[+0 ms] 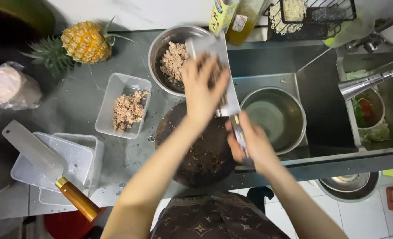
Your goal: The recorder chops ingredients on a board, transfers them to containers, washes the cutting board, and peels lemongrass.
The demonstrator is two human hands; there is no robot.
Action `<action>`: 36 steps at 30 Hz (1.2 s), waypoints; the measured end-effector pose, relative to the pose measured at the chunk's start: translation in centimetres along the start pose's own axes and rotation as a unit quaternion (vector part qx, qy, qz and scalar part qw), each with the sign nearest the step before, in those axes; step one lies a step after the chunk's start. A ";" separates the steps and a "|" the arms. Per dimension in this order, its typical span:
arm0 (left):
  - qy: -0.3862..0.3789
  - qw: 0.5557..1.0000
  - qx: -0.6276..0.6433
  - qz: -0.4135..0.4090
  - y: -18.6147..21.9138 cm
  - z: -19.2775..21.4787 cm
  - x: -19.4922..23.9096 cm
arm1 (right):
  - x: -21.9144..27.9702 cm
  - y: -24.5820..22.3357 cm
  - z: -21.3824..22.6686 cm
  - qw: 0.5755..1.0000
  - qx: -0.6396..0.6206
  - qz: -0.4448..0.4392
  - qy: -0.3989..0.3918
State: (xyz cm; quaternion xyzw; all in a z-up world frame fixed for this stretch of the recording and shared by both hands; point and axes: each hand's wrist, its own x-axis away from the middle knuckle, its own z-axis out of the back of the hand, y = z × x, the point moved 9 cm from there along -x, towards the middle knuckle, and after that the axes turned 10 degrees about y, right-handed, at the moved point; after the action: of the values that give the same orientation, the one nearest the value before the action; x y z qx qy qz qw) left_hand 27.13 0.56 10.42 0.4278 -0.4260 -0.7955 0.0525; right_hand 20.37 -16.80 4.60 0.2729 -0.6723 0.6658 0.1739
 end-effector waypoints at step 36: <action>-0.160 0.866 -0.341 -0.330 -9.8 -5.6 -4.0 | -4.7 -5.8 -1.2 0.998 -0.019 -0.050 -0.041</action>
State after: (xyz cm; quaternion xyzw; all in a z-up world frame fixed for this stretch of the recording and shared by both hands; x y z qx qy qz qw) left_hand 36.48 4.95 4.35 0.3661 0.0354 -0.9194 -0.1394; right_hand 27.34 -14.73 6.49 0.3296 -0.6770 0.6315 0.1849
